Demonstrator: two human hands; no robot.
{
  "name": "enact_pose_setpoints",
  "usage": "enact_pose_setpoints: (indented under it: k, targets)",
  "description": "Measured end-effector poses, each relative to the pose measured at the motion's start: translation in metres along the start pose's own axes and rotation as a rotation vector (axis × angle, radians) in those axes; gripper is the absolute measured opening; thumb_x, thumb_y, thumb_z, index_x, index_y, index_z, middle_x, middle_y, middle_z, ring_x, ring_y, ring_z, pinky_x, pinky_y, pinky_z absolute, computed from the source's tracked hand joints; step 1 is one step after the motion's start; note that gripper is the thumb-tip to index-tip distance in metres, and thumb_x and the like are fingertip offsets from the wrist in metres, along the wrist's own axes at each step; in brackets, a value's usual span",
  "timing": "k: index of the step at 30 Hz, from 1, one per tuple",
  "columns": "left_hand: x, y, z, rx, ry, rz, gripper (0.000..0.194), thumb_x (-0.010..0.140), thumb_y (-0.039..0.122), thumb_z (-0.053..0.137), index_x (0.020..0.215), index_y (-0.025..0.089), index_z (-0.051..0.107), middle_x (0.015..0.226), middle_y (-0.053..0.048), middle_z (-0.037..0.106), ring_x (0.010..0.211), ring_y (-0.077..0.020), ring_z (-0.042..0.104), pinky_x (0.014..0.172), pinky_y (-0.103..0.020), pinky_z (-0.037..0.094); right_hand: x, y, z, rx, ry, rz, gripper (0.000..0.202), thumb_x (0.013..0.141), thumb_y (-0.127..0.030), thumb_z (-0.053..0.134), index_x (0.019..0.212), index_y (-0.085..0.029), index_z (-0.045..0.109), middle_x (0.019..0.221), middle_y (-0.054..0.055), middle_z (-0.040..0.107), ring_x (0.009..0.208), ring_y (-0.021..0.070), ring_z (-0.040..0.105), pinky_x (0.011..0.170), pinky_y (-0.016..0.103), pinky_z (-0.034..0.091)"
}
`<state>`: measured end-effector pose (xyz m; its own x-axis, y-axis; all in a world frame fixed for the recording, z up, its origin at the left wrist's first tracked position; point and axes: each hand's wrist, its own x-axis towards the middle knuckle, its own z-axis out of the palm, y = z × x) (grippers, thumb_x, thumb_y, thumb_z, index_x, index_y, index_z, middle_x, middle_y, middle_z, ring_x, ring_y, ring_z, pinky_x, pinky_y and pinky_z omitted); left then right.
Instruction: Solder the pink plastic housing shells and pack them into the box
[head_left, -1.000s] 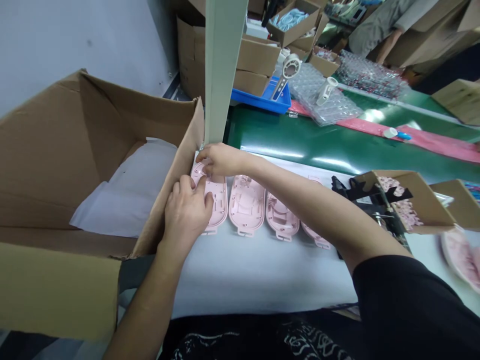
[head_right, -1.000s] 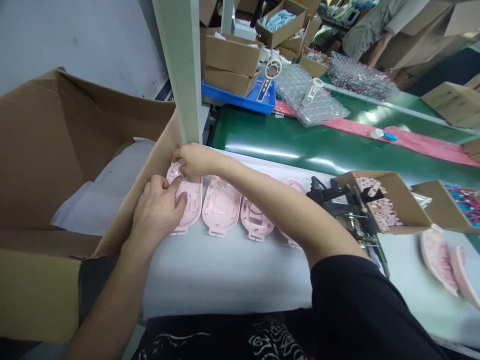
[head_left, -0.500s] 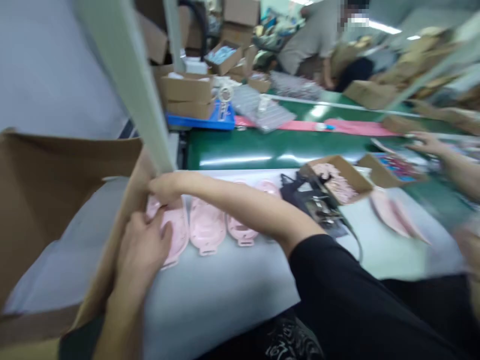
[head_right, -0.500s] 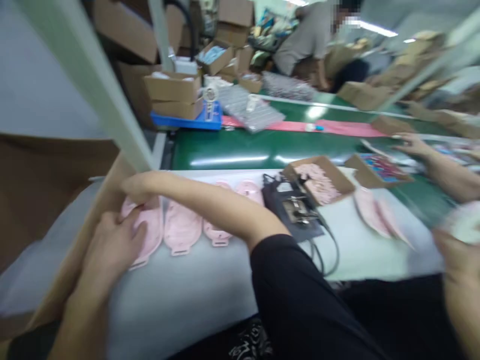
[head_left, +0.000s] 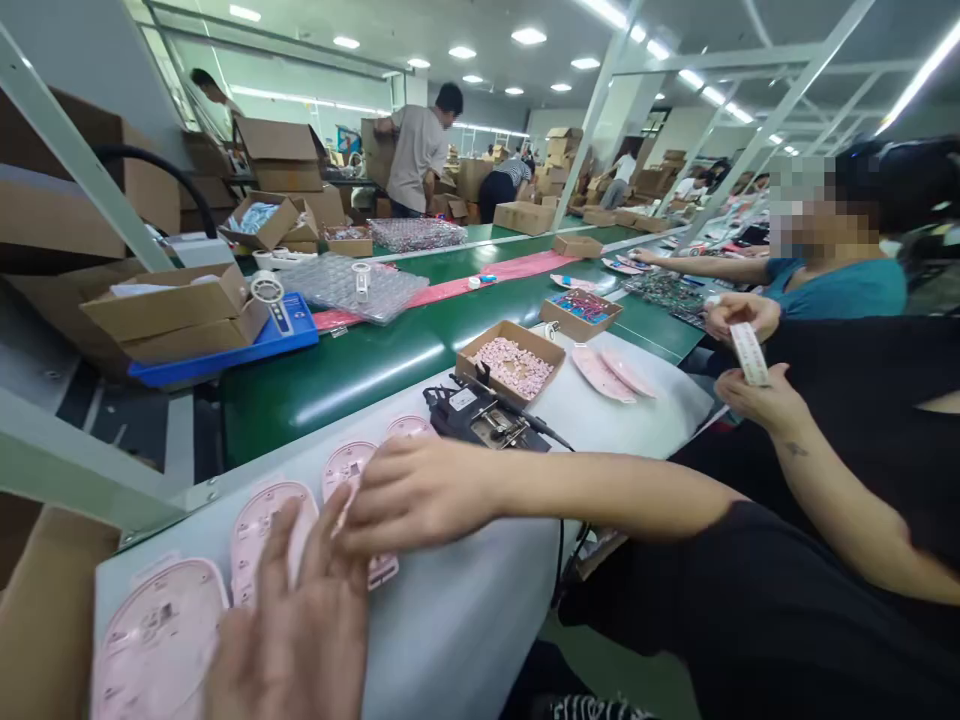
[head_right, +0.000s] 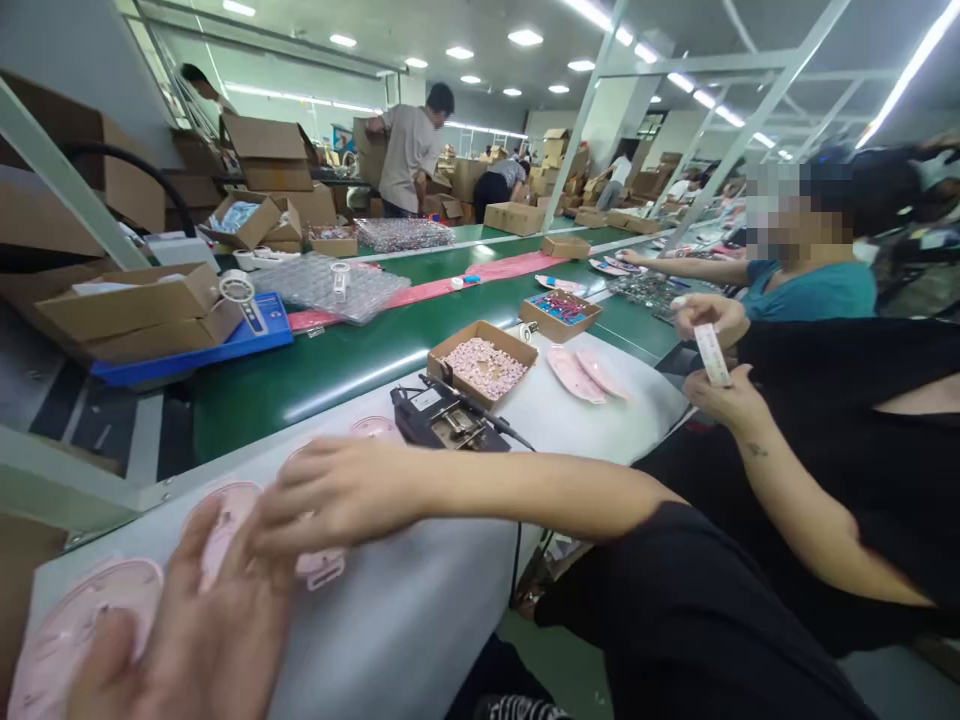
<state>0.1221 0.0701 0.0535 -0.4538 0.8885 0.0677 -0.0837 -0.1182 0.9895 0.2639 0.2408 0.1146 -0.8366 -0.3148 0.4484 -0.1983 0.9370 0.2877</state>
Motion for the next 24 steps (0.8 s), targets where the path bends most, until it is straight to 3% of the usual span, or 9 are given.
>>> enact_pose_setpoints:
  k: [1,3,6,8,10,13,16,20,24]
  targets:
    - [0.003,-0.001,0.006,-0.016,-0.023,-0.017,0.058,0.094,0.065,0.028,0.147,0.045,0.043,0.153,-0.001,0.052,0.142,-0.0358,0.045,0.113,-0.063,0.044,-0.022,0.015,-0.009,-0.003,0.025,0.124,0.027,0.102,-0.026,0.049,0.121,-0.022,0.069,0.117,0.005,0.072,0.1,0.0166,0.061,0.091,0.032,0.048]
    - [0.007,-0.004,0.01,0.226,-0.047,-0.007,0.05,0.092,0.059,0.048,0.139,0.042,0.052,0.151,-0.002,0.053,0.143,-0.0362,0.043,0.117,-0.065,0.037,-0.068,0.047,-0.026,0.002,0.057,0.488,0.026,0.102,-0.031,0.051,0.118,-0.021,0.068,0.108,0.007,0.074,0.097,0.0183,0.063,0.092,0.036,0.049]
    - [0.014,-0.017,0.004,0.697,-0.098,0.117,0.043,0.09,0.054,0.058,0.13,0.039,0.06,0.146,-0.004,0.057,0.141,-0.0363,0.045,0.116,-0.066,0.036,-0.135,0.082,-0.043,0.03,-0.041,0.939,0.043,0.097,-0.037,0.057,0.136,-0.018,0.057,0.13,0.016,0.064,0.114,0.025,0.062,0.1,0.043,0.048]
    - [0.02,-0.031,0.002,0.91,-0.213,0.274,0.039,0.093,0.05,0.056,0.128,0.034,0.063,0.142,-0.005,0.06,0.138,-0.0348,0.048,0.115,-0.062,0.04,-0.172,0.087,-0.047,0.113,-0.135,1.166,0.055,0.095,-0.041,0.057,0.144,-0.016,0.048,0.138,0.02,0.057,0.12,0.0284,0.06,0.1,0.044,0.049]
    - [0.026,-0.047,0.006,1.102,-0.315,0.439,0.041,0.094,0.046,0.055,0.13,0.03,0.063,0.141,-0.006,0.061,0.137,-0.0353,0.049,0.112,-0.059,0.042,-0.196,0.077,-0.046,0.299,-0.278,1.309,0.051,0.097,-0.045,0.053,0.139,-0.016,0.05,0.13,0.019,0.063,0.111,0.0281,0.065,0.095,0.042,0.052]
    - [0.035,-0.07,0.019,1.372,-0.362,0.604,0.043,0.094,0.039,0.056,0.134,0.025,0.063,0.14,-0.008,0.063,0.133,-0.0389,0.051,0.109,-0.061,0.043,-0.211,0.052,-0.04,0.542,-0.427,1.322,0.046,0.098,-0.05,0.047,0.131,-0.018,0.054,0.111,0.013,0.07,0.095,0.0255,0.067,0.087,0.039,0.052]
    - [0.041,-0.083,0.03,1.49,-0.385,0.691,0.033,0.094,0.023,0.056,0.124,0.024,0.069,0.132,-0.008,0.068,0.126,-0.0365,0.058,0.107,-0.06,0.043,-0.211,0.035,-0.033,0.592,-0.391,1.279,0.054,0.098,-0.05,0.048,0.143,-0.02,0.043,0.11,0.01,0.071,0.092,0.0239,0.066,0.085,0.037,0.051]
    - [0.04,-0.084,0.036,1.48,-0.374,0.719,0.027,0.094,0.011,0.056,0.111,0.025,0.072,0.122,-0.004,0.072,0.122,-0.0323,0.06,0.109,-0.057,0.039,-0.205,0.033,-0.025,0.592,-0.395,1.199,0.053,0.099,-0.043,0.048,0.147,-0.022,0.039,0.109,0.009,0.071,0.093,0.0229,0.067,0.087,0.036,0.05]
    - [0.031,-0.079,0.035,1.377,-0.367,0.773,0.023,0.092,0.011,0.06,0.107,0.024,0.071,0.114,-0.004,0.074,0.117,-0.0312,0.063,0.11,-0.057,0.036,-0.207,0.038,-0.032,0.655,-0.336,1.112,0.034,0.099,-0.041,0.049,0.125,-0.02,0.057,0.096,0.006,0.07,0.08,0.0177,0.065,0.077,0.032,0.052]
